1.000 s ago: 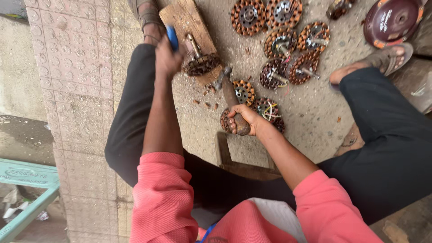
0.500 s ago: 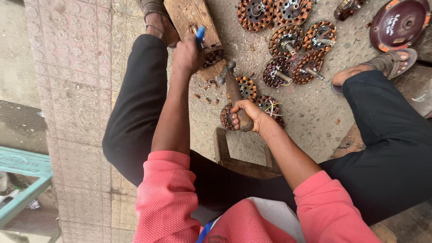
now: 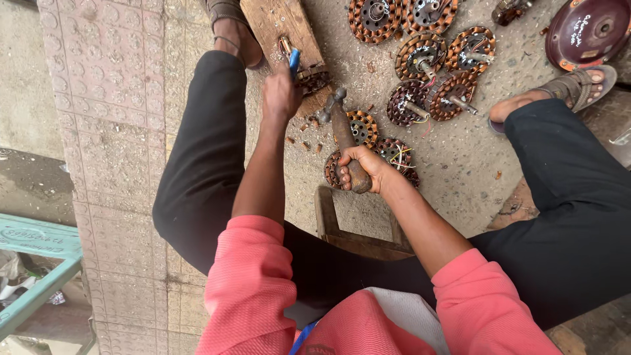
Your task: The person uses a hammer and a punch to repeatedly strike a cylindrical metal component placed on a wooden block. They adjust the component's position between strikes and continue the process throughout the clip.
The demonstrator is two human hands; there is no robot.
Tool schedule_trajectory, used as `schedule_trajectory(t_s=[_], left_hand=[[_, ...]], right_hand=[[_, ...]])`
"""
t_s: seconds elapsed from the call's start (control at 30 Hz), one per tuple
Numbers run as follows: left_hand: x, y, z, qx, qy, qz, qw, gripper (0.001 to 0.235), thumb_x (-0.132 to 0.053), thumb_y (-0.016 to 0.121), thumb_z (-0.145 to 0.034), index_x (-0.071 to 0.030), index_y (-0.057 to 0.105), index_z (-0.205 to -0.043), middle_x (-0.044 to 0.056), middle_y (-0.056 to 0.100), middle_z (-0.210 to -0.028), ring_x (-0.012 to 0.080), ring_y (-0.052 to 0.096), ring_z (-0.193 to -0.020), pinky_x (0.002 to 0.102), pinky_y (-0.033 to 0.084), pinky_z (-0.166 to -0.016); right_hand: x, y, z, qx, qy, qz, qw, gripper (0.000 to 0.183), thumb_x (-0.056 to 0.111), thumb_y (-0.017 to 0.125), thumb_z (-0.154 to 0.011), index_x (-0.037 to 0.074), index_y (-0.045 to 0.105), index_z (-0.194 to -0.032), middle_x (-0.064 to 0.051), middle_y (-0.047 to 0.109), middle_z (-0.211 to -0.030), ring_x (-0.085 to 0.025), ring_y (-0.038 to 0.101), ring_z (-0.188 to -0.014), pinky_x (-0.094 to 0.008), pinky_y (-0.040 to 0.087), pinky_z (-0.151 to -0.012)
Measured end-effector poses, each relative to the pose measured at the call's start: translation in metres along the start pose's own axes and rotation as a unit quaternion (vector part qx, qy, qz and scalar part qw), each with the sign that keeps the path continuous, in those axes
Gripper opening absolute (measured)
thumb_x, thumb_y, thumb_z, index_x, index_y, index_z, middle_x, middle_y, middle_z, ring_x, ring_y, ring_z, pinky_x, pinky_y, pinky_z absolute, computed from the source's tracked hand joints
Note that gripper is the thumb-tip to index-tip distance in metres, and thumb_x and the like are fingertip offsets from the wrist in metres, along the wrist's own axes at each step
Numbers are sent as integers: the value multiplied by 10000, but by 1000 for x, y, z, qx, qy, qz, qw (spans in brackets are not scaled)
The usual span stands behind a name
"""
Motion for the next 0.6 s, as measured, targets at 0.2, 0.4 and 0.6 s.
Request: schedule_trajectory(t_s=[0.2,0.4,0.6], left_hand=[[21,1,5,-5,-23,80,997,240,-18,778,-833,-61,563,-932,92,708,-767,189,712,-658,406,617,-600],[21,-6,15,18,-89,155,984,316,-75,858,-742,-104,581,-890,43,722,-842,161,734,-774,396,653,-741],[-2,-29,-9,6,122,95,988,542,-134,751,-938,-16,505,-1407,231,730,-1057,352,710,-926,484,576,-870]], right_hand=[[1,-3,2,8,3,15,1000,106,132,592,-779,94,507,-728,-38,555,-623,-164,545,-489,-348,507,-470],[-1,-4,1,1,3,14,1000,92,134,589,-786,97,516,-745,-40,565,-624,-149,550,-501,-336,502,-475],[1,-12,3,-30,7,18,999,99,128,594,-780,100,504,-749,-36,560,-622,-151,549,-495,-339,498,-466]])
Point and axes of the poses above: each hand's wrist, its own z-axis away from the middle knuckle, its own y-axis out of the palm, x = y × z, the point moved 3 cm from there along -z, towards the middle knuckle
